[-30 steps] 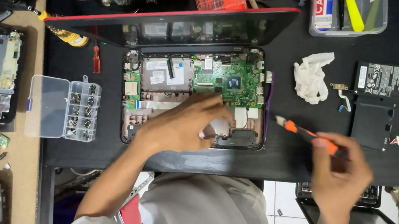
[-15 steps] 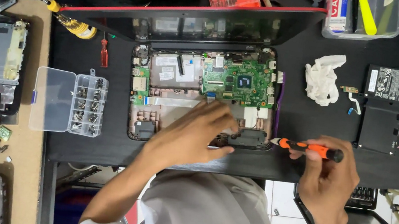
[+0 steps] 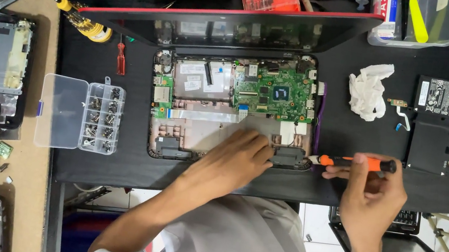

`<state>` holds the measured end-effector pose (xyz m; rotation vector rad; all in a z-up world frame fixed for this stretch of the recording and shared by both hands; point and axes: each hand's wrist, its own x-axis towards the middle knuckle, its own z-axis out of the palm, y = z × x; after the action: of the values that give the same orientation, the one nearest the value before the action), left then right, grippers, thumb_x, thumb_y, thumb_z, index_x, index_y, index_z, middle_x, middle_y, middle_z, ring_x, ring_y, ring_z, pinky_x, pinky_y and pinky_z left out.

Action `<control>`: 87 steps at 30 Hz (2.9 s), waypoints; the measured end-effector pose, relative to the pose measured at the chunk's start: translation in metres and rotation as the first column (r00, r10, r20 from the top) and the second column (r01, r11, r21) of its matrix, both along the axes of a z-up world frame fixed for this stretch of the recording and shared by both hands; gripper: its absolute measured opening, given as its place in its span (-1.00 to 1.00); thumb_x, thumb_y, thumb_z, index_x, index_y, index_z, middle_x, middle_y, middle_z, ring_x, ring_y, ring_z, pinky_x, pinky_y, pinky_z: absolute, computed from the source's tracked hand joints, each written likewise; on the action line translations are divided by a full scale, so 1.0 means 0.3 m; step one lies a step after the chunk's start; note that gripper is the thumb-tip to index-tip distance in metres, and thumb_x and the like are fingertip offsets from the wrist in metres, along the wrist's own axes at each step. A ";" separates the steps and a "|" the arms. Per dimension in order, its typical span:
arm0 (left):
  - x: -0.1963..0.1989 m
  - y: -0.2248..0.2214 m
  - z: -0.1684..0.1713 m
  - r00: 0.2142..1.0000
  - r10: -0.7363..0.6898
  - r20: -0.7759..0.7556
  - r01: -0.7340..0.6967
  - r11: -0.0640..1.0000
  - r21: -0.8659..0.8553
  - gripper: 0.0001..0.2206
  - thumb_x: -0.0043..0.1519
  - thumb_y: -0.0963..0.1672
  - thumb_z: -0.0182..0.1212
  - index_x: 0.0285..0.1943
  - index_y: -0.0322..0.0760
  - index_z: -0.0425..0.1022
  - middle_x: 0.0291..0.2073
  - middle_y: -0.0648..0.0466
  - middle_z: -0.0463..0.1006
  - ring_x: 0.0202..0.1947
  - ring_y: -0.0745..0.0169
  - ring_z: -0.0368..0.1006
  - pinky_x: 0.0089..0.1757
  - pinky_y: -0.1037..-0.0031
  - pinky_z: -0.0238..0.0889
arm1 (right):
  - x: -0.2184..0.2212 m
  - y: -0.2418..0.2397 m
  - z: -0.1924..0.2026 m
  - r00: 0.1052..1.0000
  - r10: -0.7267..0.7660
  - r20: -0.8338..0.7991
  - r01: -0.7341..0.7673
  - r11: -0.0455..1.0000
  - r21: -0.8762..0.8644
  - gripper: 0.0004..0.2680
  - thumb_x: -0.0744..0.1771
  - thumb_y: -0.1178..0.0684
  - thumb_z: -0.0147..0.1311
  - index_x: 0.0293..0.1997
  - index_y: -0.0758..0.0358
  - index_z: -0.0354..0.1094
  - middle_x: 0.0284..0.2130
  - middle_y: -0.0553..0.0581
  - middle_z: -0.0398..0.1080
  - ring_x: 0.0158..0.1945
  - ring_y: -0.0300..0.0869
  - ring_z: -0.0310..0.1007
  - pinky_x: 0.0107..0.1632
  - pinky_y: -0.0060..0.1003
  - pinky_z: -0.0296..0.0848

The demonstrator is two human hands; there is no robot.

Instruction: The person is disassembling a laptop, removing a small internal component, cleaning it with a brush, and using a screwdriver to manage screws.

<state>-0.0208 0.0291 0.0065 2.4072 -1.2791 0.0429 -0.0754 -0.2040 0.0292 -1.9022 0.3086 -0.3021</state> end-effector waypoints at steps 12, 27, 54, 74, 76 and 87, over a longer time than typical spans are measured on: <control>-0.022 -0.016 0.035 0.962 0.035 0.272 -0.081 0.984 0.160 -0.87 0.33 -0.25 0.15 -0.26 -0.23 0.34 -0.30 0.05 0.34 -0.24 0.15 0.26 -0.17 0.40 0.30 | 0.021 0.002 0.016 0.989 0.110 0.100 -0.079 0.957 -0.278 -0.87 0.49 0.14 -0.08 -0.11 0.42 0.20 -0.39 0.25 0.42 -0.41 -0.09 0.62 -0.64 -0.48 0.19; -0.059 -0.024 0.015 0.993 0.096 0.068 -0.097 0.995 0.013 -0.68 0.14 -0.39 0.29 0.02 -0.40 0.37 -0.14 -0.09 0.32 -0.14 -0.01 0.24 -0.09 0.23 0.30 | 0.105 0.041 0.049 0.988 -0.033 -0.152 0.035 0.999 0.007 -0.83 0.51 0.13 -0.09 -0.24 0.33 0.17 -0.64 0.31 0.44 -0.56 -0.01 0.60 -0.55 -0.29 0.56; -0.040 -0.034 0.028 0.981 0.130 0.145 -0.146 0.983 0.110 -0.68 0.43 -0.12 0.12 0.30 -0.38 0.31 -0.16 0.02 0.33 -0.15 0.09 0.25 -0.09 0.28 0.26 | -0.010 0.072 -0.045 0.989 -0.024 0.144 0.041 0.992 -0.118 -0.80 0.51 0.10 -0.29 -0.18 0.47 0.00 -0.67 0.39 0.36 -0.52 0.07 0.58 -0.57 -0.27 0.46; 0.041 -0.061 -0.006 0.949 0.019 -0.314 -0.017 1.000 0.011 -0.68 0.32 -0.16 0.08 0.16 -0.57 0.45 -0.22 -0.14 0.33 -0.20 -0.07 0.28 -0.31 0.19 0.25 | 0.004 0.002 -0.115 0.928 0.062 0.367 0.038 0.965 -0.259 -0.77 0.49 -0.02 -0.10 -0.19 0.36 0.30 -0.47 0.14 0.38 -0.42 -0.03 0.52 -0.21 -0.30 0.40; 0.044 -0.062 -0.006 0.955 0.017 -0.296 -0.008 0.999 0.032 -0.67 0.31 -0.16 0.09 0.16 -0.58 0.45 -0.22 -0.14 0.33 -0.21 -0.07 0.28 -0.32 0.19 0.25 | 0.036 -0.035 -0.099 0.916 0.168 0.364 -0.072 0.962 -0.264 -0.79 0.49 0.02 -0.15 -0.18 0.37 0.26 -0.53 0.08 0.41 -0.50 -0.11 0.57 -0.26 -0.38 0.43; 0.052 -0.070 0.004 0.897 0.067 -0.436 -0.039 0.996 0.074 -0.64 0.28 -0.16 0.04 0.22 -0.53 0.36 -0.12 -0.09 0.29 -0.09 -0.12 0.28 -0.26 0.16 0.26 | 0.131 -0.098 -0.082 0.938 0.300 0.174 -0.318 0.944 0.085 -0.82 0.50 0.16 -0.25 -0.14 0.48 0.24 -0.60 0.28 0.45 -0.57 -0.06 0.58 -0.37 -0.26 0.56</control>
<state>-0.0053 0.0081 0.0078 2.3200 -1.0139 -0.5063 -0.0360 -0.2333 0.0046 -1.7704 -0.0822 -0.2171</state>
